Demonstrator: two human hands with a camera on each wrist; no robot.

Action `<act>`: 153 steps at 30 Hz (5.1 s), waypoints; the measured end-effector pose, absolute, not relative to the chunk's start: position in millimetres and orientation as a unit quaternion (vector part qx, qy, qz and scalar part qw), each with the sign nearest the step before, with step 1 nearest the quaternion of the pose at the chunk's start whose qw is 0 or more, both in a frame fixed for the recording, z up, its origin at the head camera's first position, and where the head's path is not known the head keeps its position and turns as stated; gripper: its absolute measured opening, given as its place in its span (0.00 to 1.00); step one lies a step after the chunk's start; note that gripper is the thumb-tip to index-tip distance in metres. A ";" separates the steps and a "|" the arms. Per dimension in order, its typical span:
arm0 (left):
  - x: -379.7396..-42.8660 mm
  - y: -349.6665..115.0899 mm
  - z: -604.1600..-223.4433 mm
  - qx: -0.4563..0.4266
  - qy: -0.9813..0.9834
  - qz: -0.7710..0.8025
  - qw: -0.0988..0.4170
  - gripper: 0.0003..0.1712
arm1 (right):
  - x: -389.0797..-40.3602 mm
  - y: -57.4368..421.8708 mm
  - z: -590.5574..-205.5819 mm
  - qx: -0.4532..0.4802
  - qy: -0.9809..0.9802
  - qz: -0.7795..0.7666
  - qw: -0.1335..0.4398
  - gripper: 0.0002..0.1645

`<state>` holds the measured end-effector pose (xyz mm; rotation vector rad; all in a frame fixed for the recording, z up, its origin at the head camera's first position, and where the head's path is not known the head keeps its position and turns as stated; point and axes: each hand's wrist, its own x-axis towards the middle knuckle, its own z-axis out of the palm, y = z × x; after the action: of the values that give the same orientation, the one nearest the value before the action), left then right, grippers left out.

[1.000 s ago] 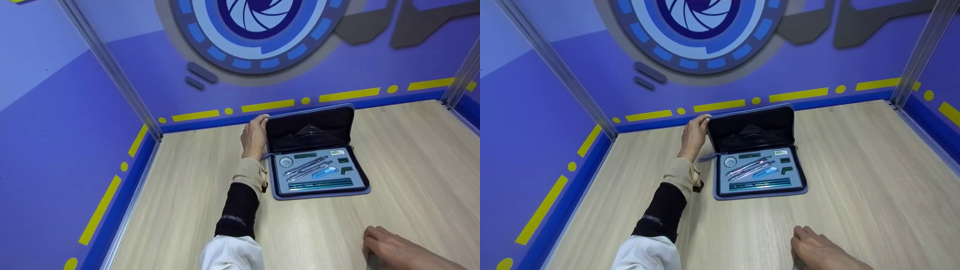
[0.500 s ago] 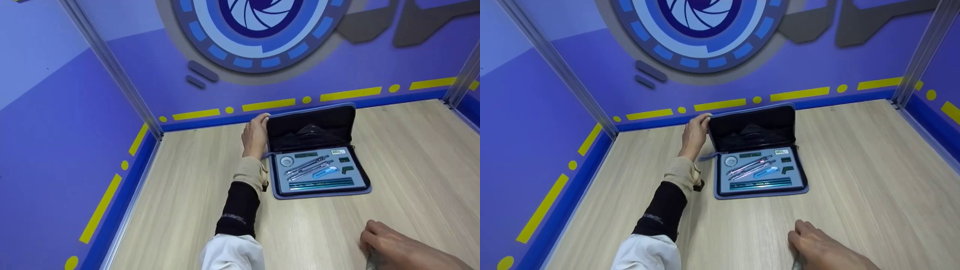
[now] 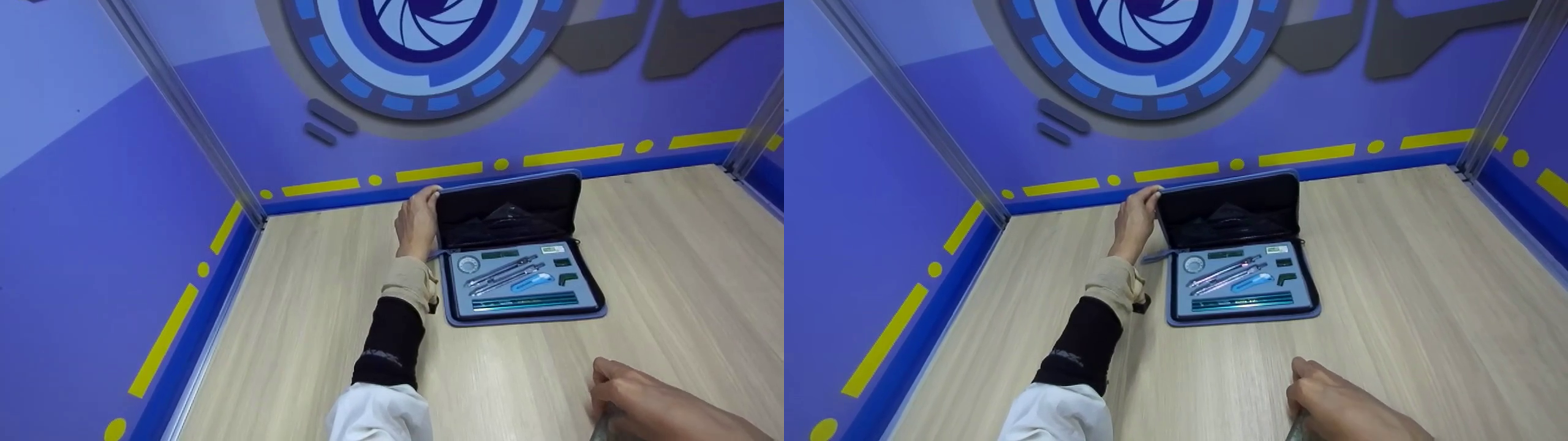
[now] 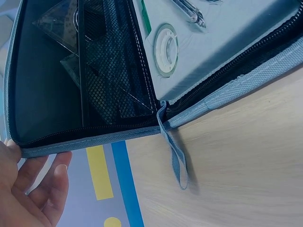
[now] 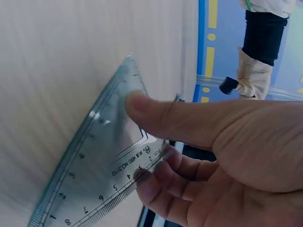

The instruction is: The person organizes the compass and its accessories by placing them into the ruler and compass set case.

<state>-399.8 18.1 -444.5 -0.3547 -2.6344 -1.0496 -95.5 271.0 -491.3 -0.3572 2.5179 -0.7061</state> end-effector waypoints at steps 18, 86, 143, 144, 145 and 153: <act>-401.9 18.6 -445.3 -0.121 -0.912 -0.365 0.142 0.17 | -150.0 286.0 -401.7 -0.207 0.963 -0.164 0.049 0.18; -401.1 19.2 -449.3 -0.137 -0.906 -0.362 0.168 0.17 | -344.9 269.3 -423.1 -0.198 0.950 -0.160 -0.181 0.14; -391.3 4.7 -443.5 -0.183 -0.909 -0.356 0.116 0.17 | -310.3 335.8 -439.0 -0.108 0.919 -0.251 -0.284 0.21; -390.1 2.8 -443.1 -0.188 -0.908 -0.356 0.112 0.18 | -309.4 336.3 -438.8 -0.106 0.919 -0.254 -0.283 0.20; -388.6 1.1 -443.3 -0.192 -0.907 -0.358 0.108 0.18 | -307.8 336.5 -439.0 -0.106 0.918 -0.261 -0.281 0.19; -376.6 -8.7 -443.5 -0.217 -0.907 -0.353 0.078 0.19 | -295.2 337.6 -442.8 -0.089 0.919 -0.282 -0.259 0.18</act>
<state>-376.6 -8.7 -443.5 -0.6508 -2.7163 -1.0563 -295.2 337.6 -442.8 -0.3393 3.4887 -1.0708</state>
